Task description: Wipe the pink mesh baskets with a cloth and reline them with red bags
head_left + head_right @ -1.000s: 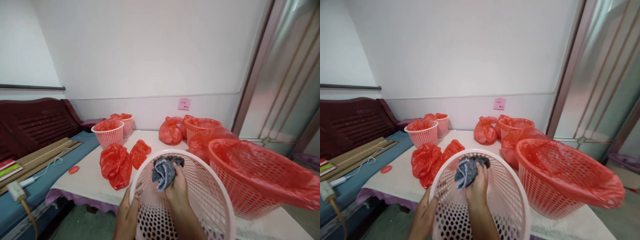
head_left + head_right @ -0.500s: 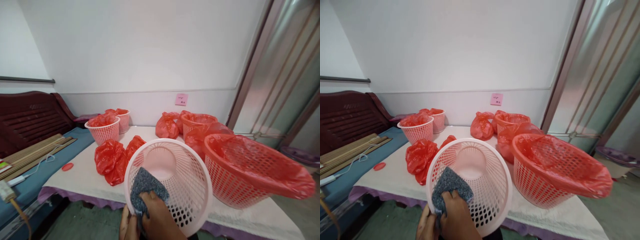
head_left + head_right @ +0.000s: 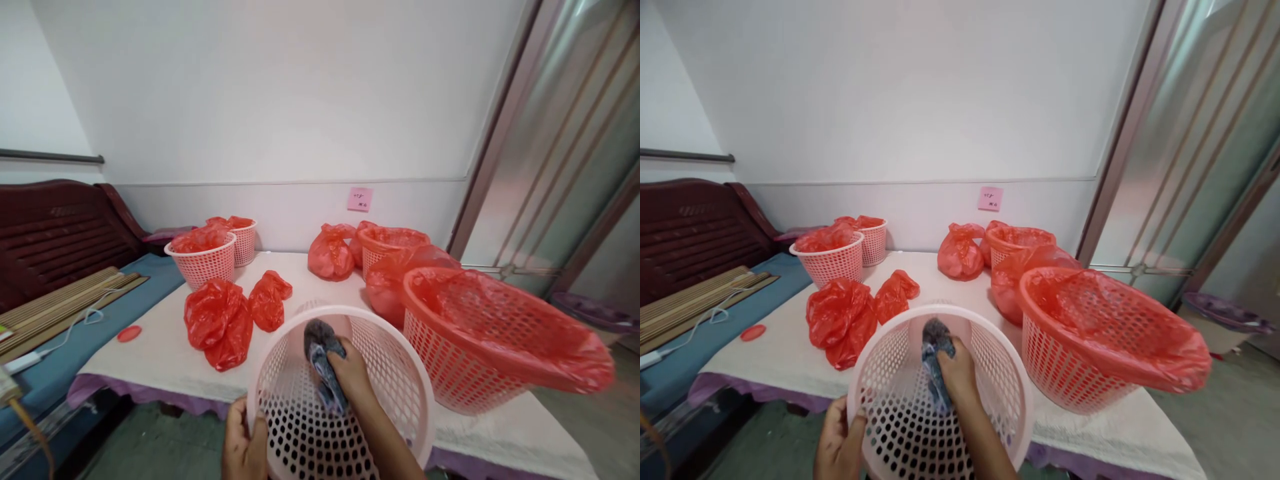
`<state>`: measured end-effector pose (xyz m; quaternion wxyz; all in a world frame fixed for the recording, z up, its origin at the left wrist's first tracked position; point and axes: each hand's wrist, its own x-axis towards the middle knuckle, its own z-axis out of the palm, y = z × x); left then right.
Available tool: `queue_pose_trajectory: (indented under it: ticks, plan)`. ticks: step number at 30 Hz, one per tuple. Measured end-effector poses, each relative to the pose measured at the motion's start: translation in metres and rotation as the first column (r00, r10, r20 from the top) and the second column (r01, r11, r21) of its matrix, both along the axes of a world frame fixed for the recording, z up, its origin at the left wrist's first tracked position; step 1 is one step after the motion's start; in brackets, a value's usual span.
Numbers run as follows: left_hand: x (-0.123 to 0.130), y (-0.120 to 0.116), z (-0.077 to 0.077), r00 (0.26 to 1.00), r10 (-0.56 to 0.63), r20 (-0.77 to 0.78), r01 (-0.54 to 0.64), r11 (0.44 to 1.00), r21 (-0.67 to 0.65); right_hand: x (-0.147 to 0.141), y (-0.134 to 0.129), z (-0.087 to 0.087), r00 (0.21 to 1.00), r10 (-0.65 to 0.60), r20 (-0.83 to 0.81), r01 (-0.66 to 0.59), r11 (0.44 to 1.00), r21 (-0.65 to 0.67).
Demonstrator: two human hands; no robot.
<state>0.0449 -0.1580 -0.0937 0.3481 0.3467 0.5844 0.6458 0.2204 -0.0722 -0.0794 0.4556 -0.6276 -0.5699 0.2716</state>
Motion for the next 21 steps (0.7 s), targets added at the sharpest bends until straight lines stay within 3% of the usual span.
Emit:
queue_pose_trajectory:
  ticks: [5,6,8,10,12,15,18,21]
  plan:
    - [0.010,-0.005,0.012,0.999,-0.041,-0.012,0.040,0.998,-0.049,-0.067,-0.001,0.000,0.981,-0.035,-0.189,0.059,0.991,0.122]
    - [0.012,-0.006,0.013,0.999,-0.054,0.006,0.054,0.997,-0.062,-0.077,-0.005,-0.001,0.991,-0.014,-0.136,0.032,0.991,0.126]
    - [0.011,-0.007,0.016,0.998,-0.064,0.023,0.065,0.996,-0.065,-0.086,-0.011,-0.005,0.990,0.075,0.121,-0.083,0.994,0.068]
    - [0.009,-0.008,0.018,0.998,-0.069,-0.017,0.068,0.997,-0.028,-0.081,-0.014,-0.012,0.894,0.199,0.401,-0.185,0.980,-0.075]
    - [0.008,-0.009,0.018,0.995,-0.073,-0.070,0.071,0.997,-0.023,-0.066,-0.010,-0.020,0.807,0.272,0.524,-0.188,0.960,-0.210]
    - [0.011,-0.012,0.017,0.992,-0.075,-0.097,0.072,0.997,-0.039,-0.038,0.003,-0.031,0.761,0.255,0.596,-0.069,0.946,-0.317]
    - [0.015,-0.012,0.015,0.987,-0.073,-0.146,0.081,0.996,0.048,-0.021,0.012,-0.037,0.750,0.189,0.634,0.052,0.938,-0.342]
    - [0.014,-0.007,0.015,0.971,-0.072,-0.227,0.114,0.977,0.177,-0.019,0.006,-0.040,0.772,0.230,0.592,-0.009,0.936,-0.351]
